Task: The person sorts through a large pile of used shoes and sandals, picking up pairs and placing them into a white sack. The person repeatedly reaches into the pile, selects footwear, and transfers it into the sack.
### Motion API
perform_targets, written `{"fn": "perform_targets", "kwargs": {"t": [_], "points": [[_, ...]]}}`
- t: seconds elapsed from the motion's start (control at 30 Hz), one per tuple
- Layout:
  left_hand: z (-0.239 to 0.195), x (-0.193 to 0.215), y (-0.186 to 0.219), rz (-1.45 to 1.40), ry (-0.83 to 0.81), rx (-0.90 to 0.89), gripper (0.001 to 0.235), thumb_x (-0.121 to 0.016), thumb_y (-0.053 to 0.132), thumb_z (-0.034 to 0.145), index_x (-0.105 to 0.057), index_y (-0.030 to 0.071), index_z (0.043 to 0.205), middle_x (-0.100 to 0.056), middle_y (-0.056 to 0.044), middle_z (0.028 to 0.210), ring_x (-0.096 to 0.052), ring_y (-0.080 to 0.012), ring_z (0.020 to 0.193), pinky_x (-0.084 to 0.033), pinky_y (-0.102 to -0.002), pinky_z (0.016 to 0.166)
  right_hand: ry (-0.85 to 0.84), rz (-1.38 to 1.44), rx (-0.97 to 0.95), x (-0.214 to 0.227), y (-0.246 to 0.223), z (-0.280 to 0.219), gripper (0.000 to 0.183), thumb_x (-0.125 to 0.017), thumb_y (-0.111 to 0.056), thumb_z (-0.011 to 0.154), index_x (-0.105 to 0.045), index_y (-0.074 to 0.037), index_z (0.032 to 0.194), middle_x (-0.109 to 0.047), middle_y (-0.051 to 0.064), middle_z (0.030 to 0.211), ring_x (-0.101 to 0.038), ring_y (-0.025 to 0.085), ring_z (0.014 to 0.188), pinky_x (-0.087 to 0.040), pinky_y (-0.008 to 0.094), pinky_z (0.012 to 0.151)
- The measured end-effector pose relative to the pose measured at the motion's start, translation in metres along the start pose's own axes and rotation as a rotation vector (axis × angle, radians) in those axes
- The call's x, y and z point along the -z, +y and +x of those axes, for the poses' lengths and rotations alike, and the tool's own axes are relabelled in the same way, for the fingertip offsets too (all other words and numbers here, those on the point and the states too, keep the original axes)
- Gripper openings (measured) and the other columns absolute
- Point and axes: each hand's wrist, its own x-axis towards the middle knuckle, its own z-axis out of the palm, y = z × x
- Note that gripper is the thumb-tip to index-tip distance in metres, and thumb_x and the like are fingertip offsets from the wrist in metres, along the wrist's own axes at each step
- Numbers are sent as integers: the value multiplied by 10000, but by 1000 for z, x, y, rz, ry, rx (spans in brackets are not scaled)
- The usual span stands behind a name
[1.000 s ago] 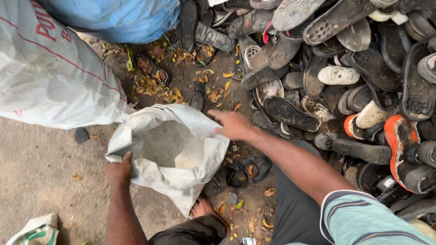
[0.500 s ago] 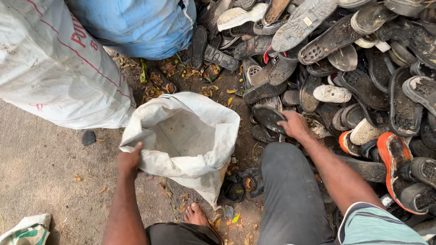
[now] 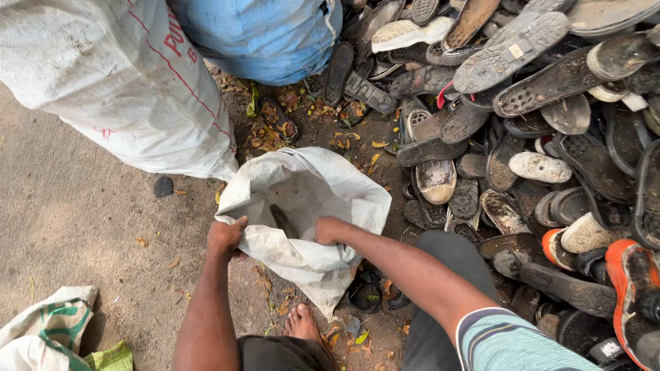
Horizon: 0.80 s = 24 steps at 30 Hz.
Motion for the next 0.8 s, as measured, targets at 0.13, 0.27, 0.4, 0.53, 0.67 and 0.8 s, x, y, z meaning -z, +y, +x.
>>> {"fn": "perform_targets", "kwargs": {"t": [0.13,0.27,0.4,0.53,0.67,0.8], "points": [[0,34,-40,174,143,77,526,-771,344,946,-661,-108,1191,-750,-278,1049,-755,-362,738,-624,-440,537,-306,203,168,29,15,31,396,-685,-312,949,-684,-99,1284,-749,42,1119,-724,129,684,-626,319,730],[1,82,-72,-230,193,174,690,-802,220,920,-458,-125,1408,-709,-301,1061,-711,-376,808,-591,-452,616,172,800,133,116,57,121,247,-649,-188,1014,-699,-10,1179,-730,131,857,-657,165,550,-582,348,501],[2,106,-107,-379,267,140,648,-795,99,859,-474,-69,1397,-693,-234,1106,-721,-299,888,-608,-398,657,366,-187,72,93,127,177,485,-778,-256,879,-626,-125,1320,-656,200,1212,-615,343,1046,-519,520,918],[-8,121,-124,-337,297,132,572,-773,105,883,-547,-68,1379,-718,-222,1101,-718,-270,907,-585,-360,719,253,-933,588,9,164,196,553,-585,-224,818,-616,-273,1367,-499,99,1532,-449,384,1391,-258,730,1136],[-10,118,-111,-263,318,188,526,-766,115,902,-577,-56,1363,-729,-210,1104,-721,-253,918,-578,-369,769,-77,-1140,309,1,165,193,391,-494,-290,1030,-602,-257,1404,-547,115,1438,-489,296,1370,-241,623,1202],[-13,111,-97,-293,369,119,531,-762,107,898,-561,-70,1357,-721,-240,1091,-727,-267,918,-588,-378,774,-80,-827,78,60,137,152,454,-640,-345,910,-640,-242,1353,-599,183,1321,-647,362,1099,-540,492,919]]}}
